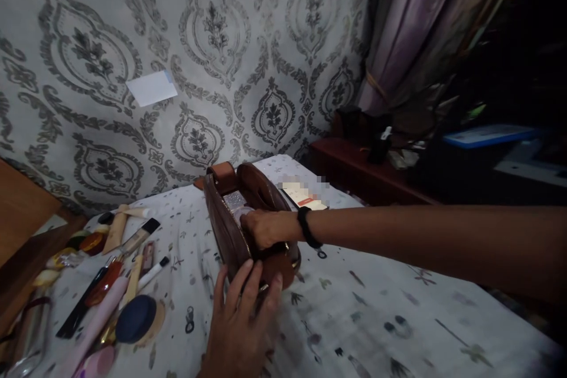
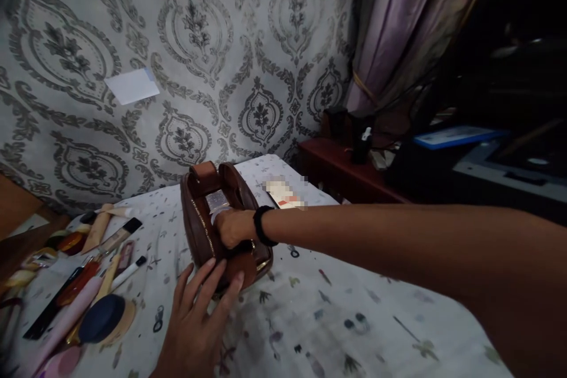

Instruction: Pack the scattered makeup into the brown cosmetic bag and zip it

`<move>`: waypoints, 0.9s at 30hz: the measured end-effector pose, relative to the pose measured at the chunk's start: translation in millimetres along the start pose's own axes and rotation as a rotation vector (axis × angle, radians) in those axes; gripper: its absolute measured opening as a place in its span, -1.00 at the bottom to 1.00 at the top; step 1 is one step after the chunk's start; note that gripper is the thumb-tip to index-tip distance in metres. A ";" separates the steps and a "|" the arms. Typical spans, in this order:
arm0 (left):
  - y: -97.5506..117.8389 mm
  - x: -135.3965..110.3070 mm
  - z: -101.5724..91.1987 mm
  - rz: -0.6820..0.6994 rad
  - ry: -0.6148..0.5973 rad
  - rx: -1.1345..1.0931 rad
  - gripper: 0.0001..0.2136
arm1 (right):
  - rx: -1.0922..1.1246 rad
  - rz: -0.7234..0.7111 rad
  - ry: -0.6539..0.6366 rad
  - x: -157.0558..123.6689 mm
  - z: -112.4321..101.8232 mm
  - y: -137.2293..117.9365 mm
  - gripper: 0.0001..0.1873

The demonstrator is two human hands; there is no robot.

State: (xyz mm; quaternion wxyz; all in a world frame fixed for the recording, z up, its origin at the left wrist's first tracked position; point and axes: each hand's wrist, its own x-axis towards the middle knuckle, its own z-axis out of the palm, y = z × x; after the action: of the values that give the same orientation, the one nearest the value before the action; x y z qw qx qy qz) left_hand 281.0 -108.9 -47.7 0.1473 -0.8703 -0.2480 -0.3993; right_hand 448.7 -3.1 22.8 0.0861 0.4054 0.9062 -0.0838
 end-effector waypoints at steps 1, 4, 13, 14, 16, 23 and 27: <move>0.0 -0.5 -0.3 0.001 -0.007 -0.004 -0.64 | 0.002 0.028 -0.002 -1.7 1.6 1.2 -0.73; 1.0 -1.4 -1.2 -0.017 -0.017 -0.015 -0.63 | 0.001 0.091 -0.001 -7.7 -1.9 0.8 -0.71; 0.5 -3.3 -2.0 -0.005 -0.035 0.013 -0.62 | -0.169 0.144 0.045 -35.6 -50.4 -32.7 -0.85; 0.2 -3.3 -2.9 -0.005 -0.044 0.014 -0.61 | -0.221 0.140 0.062 -42.0 -54.1 -33.2 -0.86; -0.4 -3.0 -4.7 0.000 -0.067 0.022 -0.60 | -0.318 0.124 0.086 -55.1 -57.6 -29.8 -0.88; -1.5 -3.6 -4.9 0.024 -0.089 0.077 -0.61 | -0.398 -0.029 0.191 -66.5 -39.0 -19.6 -0.89; -1.5 -3.6 -4.9 0.025 -0.083 0.073 -0.60 | -0.274 0.081 0.187 -40.4 -24.3 -25.0 -0.92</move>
State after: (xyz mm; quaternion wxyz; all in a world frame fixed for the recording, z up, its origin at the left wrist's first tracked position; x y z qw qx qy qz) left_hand 275.1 -111.1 -47.2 0.1733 -0.8831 -0.2576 -0.3517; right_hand 454.3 -43.3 57.4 0.0590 0.4320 0.8962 0.0821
